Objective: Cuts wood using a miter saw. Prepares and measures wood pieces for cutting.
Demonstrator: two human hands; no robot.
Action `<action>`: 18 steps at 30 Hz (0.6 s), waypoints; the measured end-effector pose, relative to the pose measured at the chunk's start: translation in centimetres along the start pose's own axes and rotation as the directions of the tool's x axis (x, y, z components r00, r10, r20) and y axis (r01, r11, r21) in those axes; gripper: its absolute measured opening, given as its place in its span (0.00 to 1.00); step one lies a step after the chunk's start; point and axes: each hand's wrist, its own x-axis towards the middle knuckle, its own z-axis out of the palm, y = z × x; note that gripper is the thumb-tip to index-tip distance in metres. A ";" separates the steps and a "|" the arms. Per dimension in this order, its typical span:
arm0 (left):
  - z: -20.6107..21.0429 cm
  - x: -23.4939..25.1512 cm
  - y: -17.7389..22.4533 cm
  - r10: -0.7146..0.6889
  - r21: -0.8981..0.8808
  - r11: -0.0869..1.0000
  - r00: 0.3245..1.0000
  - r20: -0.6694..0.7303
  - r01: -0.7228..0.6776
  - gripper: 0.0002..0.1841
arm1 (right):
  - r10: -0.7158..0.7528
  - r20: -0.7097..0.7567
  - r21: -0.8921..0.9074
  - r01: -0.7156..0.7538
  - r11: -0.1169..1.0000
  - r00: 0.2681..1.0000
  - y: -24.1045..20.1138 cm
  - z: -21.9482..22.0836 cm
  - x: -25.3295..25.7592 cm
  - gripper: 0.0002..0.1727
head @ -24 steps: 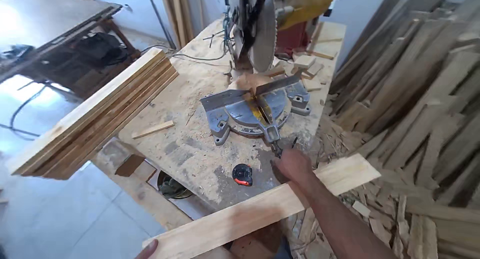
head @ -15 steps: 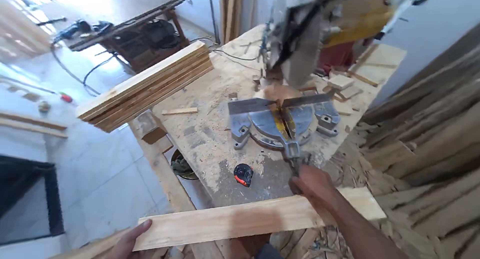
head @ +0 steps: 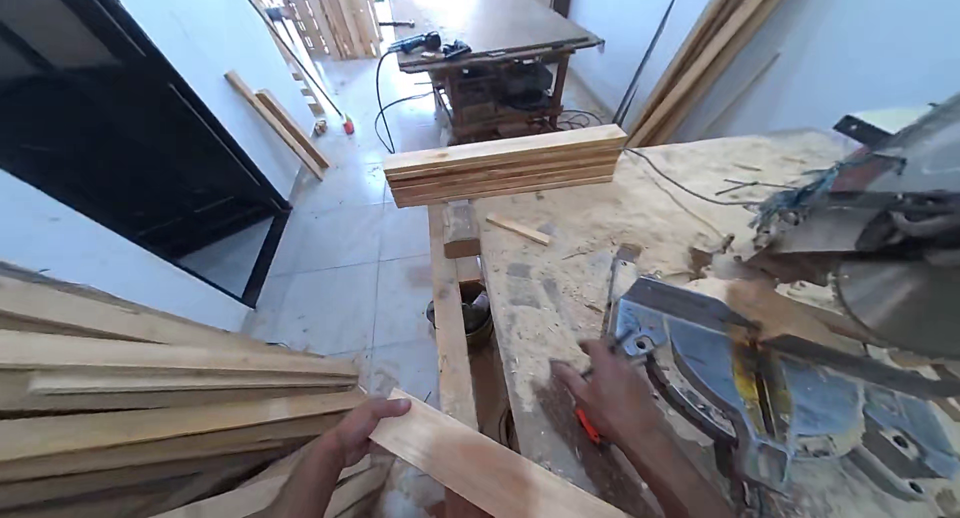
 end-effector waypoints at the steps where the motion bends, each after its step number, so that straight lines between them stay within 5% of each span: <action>1: 0.1 -0.2 0.0 0.002 0.001 1.000 1.000 0.005 -0.002 0.22 | -0.035 0.033 0.014 0.035 0.999 0.999 -2.4 0.9 2.5 0.41; 6: 0.0 -0.3 -0.3 0.020 -0.014 1.000 1.000 0.010 -0.020 0.26 | -0.168 -0.024 0.093 0.170 0.981 0.985 -14.1 6.2 16.8 0.48; 9: -0.6 0.4 -1.0 0.048 -0.012 0.999 0.999 0.017 -0.048 0.34 | -0.104 -0.120 0.085 0.115 0.990 0.987 -19.6 9.1 25.5 0.59; 12: -1.2 1.1 -1.6 0.081 -0.010 0.997 0.995 0.053 -0.081 0.31 | 0.028 -0.183 0.075 -0.015 0.997 0.983 -21.8 11.4 31.4 0.68; 15: -1.4 1.3 -1.9 0.096 -0.037 0.995 0.992 0.086 -0.093 0.30 | 0.140 -0.184 0.109 -0.121 0.987 0.973 -22.4 12.3 31.9 0.67; 18: -1.3 1.1 -2.1 0.091 -0.053 0.995 0.991 0.100 -0.086 0.34 | 0.193 -0.180 0.107 -0.175 0.979 0.965 -21.4 12.7 27.2 0.64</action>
